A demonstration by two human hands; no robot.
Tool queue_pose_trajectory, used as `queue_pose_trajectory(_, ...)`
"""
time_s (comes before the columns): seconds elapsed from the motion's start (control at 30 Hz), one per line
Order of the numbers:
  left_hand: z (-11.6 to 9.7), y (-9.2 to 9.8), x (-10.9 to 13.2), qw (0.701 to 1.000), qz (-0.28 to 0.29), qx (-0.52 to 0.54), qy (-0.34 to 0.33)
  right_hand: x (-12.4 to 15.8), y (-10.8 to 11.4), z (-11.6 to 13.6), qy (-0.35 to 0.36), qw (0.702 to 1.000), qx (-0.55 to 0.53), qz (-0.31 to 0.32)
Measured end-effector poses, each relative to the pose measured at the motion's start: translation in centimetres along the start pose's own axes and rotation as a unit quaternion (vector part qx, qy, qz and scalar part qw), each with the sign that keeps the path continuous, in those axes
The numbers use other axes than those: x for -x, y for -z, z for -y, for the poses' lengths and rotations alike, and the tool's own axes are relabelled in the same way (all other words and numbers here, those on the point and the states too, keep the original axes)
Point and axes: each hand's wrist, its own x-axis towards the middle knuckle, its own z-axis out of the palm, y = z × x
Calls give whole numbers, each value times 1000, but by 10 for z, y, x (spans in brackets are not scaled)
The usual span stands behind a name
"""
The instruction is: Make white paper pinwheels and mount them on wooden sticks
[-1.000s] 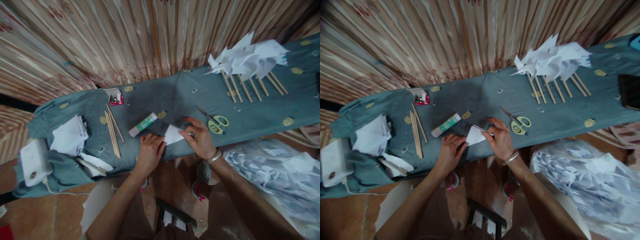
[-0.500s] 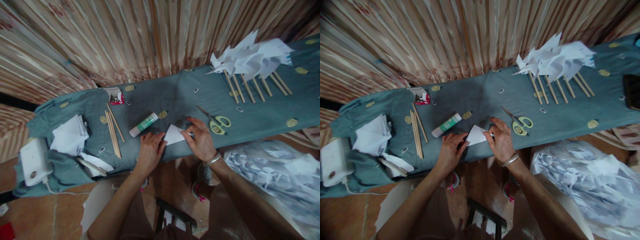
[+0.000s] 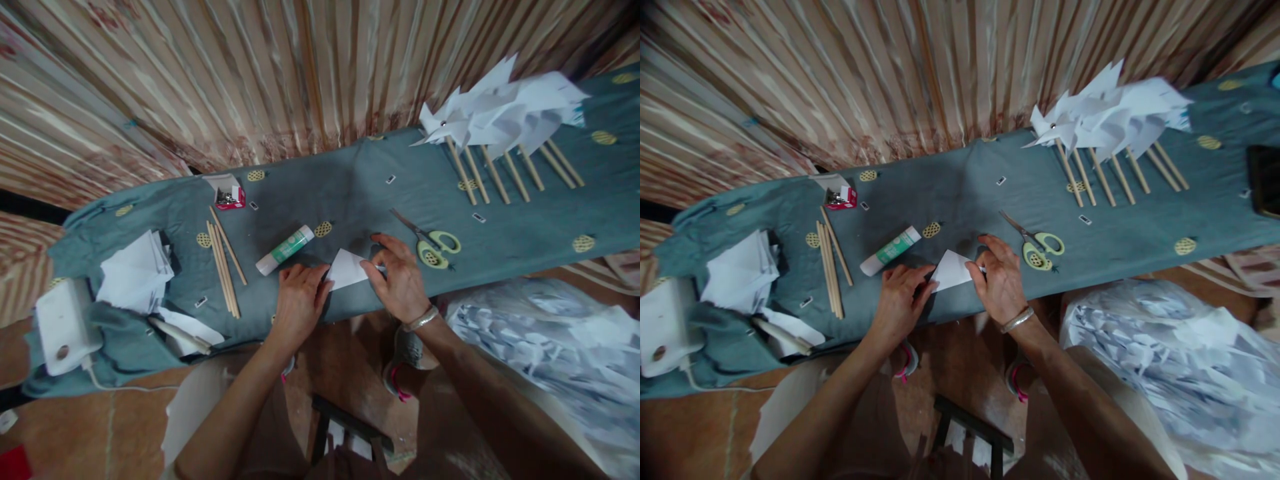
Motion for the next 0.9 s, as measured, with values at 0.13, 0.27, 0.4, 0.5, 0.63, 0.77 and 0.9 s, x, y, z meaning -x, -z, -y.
queue_pose_trajectory(0.13,0,-1,-1,1000,2,-4,-2,1,-1,-1,-5,1000,2,4)
queue_pose_trajectory(0.27,0,-1,-2,1000,7,-7,3,1,-2,-1,-4,1000,12,3)
queue_pose_trajectory(0.4,0,-1,-2,1000,15,-9,2,1,-2,-1,6,1000,19,1)
queue_pose_trajectory(0.5,0,-1,-2,1000,16,-9,-2,0,-1,0,6,1000,25,2)
queue_pose_trajectory(0.63,1,-1,-2,1000,16,-8,-13,1,-1,1,2,1000,24,1)
queue_pose_trajectory(0.77,0,-2,0,999,-4,-16,-38,2,-1,-1,-1,1000,18,4)
queue_pose_trajectory(0.9,-6,-5,3,996,-21,-9,-88,3,-1,-1,-1,1000,23,5)
